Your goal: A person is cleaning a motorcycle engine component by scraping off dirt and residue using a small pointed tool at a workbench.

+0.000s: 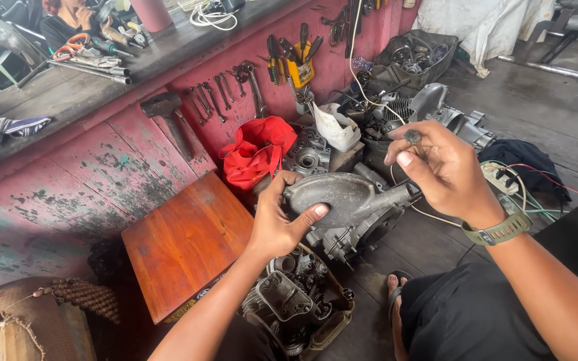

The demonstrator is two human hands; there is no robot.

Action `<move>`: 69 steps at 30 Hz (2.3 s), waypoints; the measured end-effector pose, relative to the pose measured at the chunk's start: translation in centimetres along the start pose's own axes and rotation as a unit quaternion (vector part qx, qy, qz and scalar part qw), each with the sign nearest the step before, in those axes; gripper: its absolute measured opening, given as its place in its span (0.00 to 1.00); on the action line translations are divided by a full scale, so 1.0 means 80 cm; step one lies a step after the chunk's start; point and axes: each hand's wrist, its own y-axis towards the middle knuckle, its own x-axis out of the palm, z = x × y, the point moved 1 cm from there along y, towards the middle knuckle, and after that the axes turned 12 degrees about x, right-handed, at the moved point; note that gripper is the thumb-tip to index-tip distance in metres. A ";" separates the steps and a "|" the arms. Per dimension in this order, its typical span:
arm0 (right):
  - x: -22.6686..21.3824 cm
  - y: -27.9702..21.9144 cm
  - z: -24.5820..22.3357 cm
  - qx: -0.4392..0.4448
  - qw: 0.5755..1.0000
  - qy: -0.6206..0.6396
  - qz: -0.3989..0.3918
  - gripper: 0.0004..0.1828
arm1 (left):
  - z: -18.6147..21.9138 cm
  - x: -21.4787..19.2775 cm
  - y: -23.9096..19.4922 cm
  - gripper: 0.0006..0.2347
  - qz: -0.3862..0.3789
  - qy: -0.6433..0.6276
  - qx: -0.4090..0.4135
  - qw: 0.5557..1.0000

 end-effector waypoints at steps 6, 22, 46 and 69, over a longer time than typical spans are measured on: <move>-0.001 -0.004 0.000 -0.002 1.000 -0.009 0.000 0.17 | -0.006 0.001 -0.001 0.18 0.007 0.015 -0.013 1.000; 0.013 -0.004 -0.001 -0.010 0.997 -0.075 0.025 0.19 | -0.006 -0.002 0.002 0.17 0.022 -0.001 -0.017 1.000; 0.036 -0.009 0.006 -0.134 0.960 -0.218 0.113 0.18 | -0.006 0.024 -0.008 0.13 -0.084 -0.155 -0.105 0.979; 0.090 0.012 -0.050 -0.146 0.989 -0.036 0.014 0.24 | 0.055 -0.013 -0.056 0.21 -0.020 -0.146 -0.142 0.979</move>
